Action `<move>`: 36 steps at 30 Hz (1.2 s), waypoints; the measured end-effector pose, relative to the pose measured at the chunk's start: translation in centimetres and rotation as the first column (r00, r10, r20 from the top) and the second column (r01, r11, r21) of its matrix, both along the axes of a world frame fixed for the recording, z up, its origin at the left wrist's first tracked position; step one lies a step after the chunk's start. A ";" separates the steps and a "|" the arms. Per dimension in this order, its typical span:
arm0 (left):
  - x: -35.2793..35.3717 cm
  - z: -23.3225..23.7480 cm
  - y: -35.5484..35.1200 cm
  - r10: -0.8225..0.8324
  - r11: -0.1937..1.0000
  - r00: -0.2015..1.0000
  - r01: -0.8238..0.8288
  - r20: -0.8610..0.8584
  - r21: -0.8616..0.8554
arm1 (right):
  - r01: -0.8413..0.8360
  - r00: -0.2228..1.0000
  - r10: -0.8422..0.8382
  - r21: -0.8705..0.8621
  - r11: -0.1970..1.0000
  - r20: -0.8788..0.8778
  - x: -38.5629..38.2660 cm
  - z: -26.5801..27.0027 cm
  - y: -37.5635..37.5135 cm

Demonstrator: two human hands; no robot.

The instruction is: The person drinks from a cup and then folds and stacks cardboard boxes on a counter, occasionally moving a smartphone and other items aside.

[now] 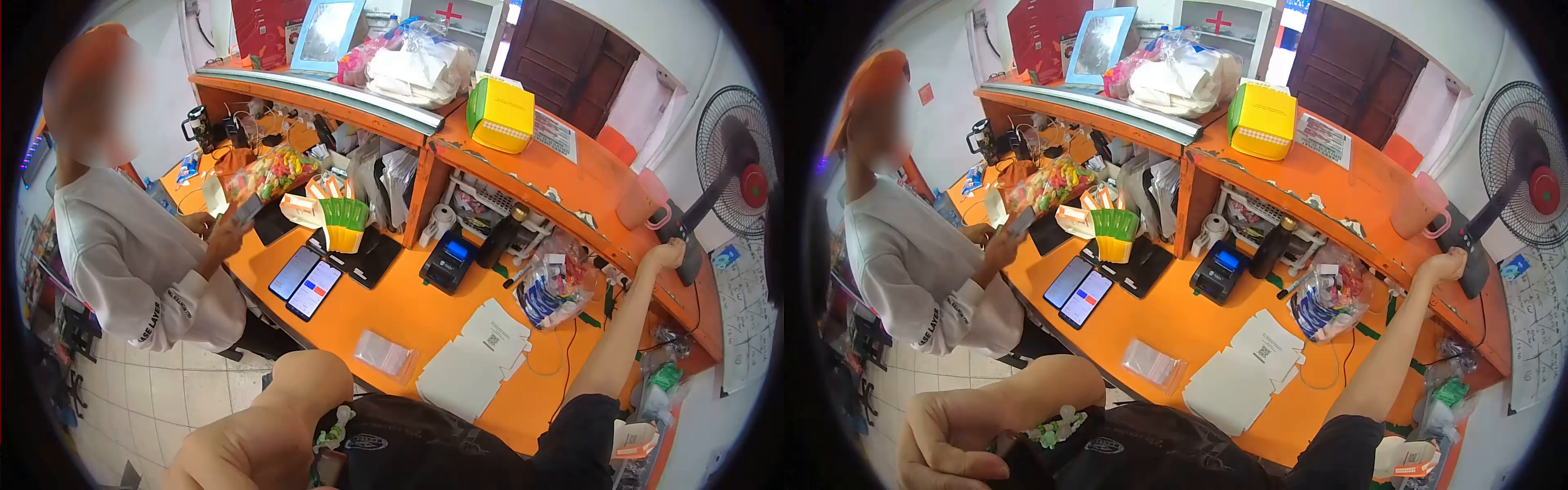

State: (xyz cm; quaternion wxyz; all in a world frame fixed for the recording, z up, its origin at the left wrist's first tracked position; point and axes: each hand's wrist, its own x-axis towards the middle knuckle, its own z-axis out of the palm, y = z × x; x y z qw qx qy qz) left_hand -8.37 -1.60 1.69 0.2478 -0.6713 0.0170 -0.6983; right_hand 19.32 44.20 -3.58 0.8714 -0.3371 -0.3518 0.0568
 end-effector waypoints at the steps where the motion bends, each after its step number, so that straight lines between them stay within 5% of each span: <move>1: 0.0 0.0 0.2 0.011 0.997 1.000 -0.012 0.016 0.074 | -0.033 0.999 0.033 0.016 0.999 -0.018 0.1 0.0 0.2; 11: -0.6 0.2 0.1 0.017 1.000 0.997 -0.016 -0.072 0.005 | -0.009 1.000 0.009 0.016 1.000 -0.008 0.3 -0.3 0.4; 13: -0.9 0.9 1.6 -0.216 0.949 0.956 0.253 -0.197 0.189 | 0.110 0.985 -0.114 0.037 0.993 0.131 0.6 -0.7 0.7; 16: -0.4 0.4 0.7 -0.133 0.982 0.985 0.146 -0.109 0.119 | 0.039 0.999 -0.037 -0.044 0.998 0.030 1.1 -0.8 1.6; 19: 0.1 -0.1 -0.3 0.008 1.000 1.000 -0.008 0.009 -0.002 | 0.091 0.990 -0.079 -0.112 0.990 0.114 0.9 -0.4 0.8; 23: 0.0 0.2 -0.1 -0.040 0.994 0.999 0.038 0.024 0.105 | 0.077 0.997 -0.073 -0.126 0.989 0.037 -0.4 0.3 -0.5; 25: -0.4 0.1 -0.8 -0.030 0.999 0.998 0.030 -0.057 -0.015 | 0.081 0.996 -0.076 -0.112 0.990 0.044 -0.4 0.3 -0.6; 36: -1.2 0.3 -0.8 -0.188 0.946 0.976 0.210 -0.108 0.249 | 0.001 1.000 -0.001 0.001 1.000 -0.005 0.0 0.1 0.1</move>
